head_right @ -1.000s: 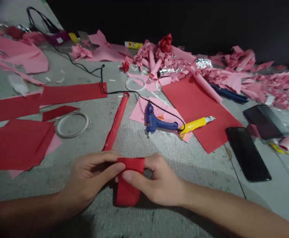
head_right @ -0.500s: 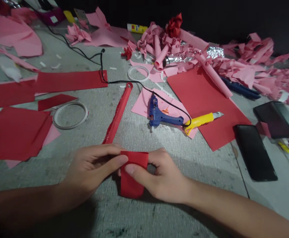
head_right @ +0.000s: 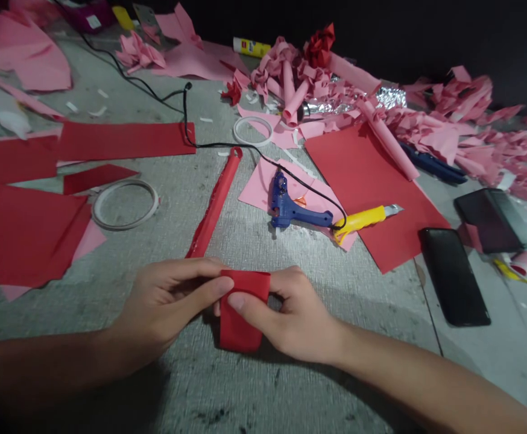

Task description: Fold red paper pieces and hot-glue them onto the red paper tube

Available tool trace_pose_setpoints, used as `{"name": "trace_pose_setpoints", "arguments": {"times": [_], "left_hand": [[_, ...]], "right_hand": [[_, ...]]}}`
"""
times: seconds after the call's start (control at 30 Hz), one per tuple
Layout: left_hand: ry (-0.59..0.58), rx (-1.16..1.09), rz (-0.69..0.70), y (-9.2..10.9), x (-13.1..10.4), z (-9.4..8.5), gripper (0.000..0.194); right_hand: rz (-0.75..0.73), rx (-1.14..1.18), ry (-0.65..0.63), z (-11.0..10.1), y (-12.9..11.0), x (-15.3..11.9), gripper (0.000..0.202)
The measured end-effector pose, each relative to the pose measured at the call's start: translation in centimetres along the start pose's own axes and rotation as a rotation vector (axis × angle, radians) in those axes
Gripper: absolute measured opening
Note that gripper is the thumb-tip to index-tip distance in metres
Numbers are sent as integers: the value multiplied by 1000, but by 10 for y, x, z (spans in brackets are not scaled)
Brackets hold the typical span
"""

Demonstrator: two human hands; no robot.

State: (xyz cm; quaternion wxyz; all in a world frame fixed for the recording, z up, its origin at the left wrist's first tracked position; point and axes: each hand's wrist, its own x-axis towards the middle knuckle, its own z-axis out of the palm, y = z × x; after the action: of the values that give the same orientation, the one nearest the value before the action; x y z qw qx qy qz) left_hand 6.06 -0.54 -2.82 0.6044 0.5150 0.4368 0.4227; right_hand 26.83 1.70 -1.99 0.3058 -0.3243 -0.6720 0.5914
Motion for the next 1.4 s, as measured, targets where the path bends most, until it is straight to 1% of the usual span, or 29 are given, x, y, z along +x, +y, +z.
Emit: {"name": "trace_pose_setpoints", "arguments": {"times": [0.33,0.47,0.53,0.63,0.9,1.03,1.13,1.27,1.4], "left_hand": [[5,14,-8,1,-1,1,19],[21,55,30,5,-1,1,19],[27,80,59,7,-1,1,18],[43,101,81,6,-1,0,17],[72,105,80,2,-4,1,14],[68,149,99,3,-5,0,18],[52,199,149,3,-5,0,19],[42,271,216,2,-4,-1,16],[36,273,217,2,-4,-1,18]], "right_hand": [[-14,-15,-4,1,0,2,19],[-46,36,-30,-1,0,2,15],[-65,67,-45,-2,0,1,21],[-70,77,-60,-3,2,0,34],[-14,3,-24,-3,8,-3,54],[-43,14,-21,-3,8,-2,53],[-73,36,-28,-3,8,-1,50],[-72,36,-25,-4,9,1,52],[-44,13,-17,-4,10,0,56]]}}
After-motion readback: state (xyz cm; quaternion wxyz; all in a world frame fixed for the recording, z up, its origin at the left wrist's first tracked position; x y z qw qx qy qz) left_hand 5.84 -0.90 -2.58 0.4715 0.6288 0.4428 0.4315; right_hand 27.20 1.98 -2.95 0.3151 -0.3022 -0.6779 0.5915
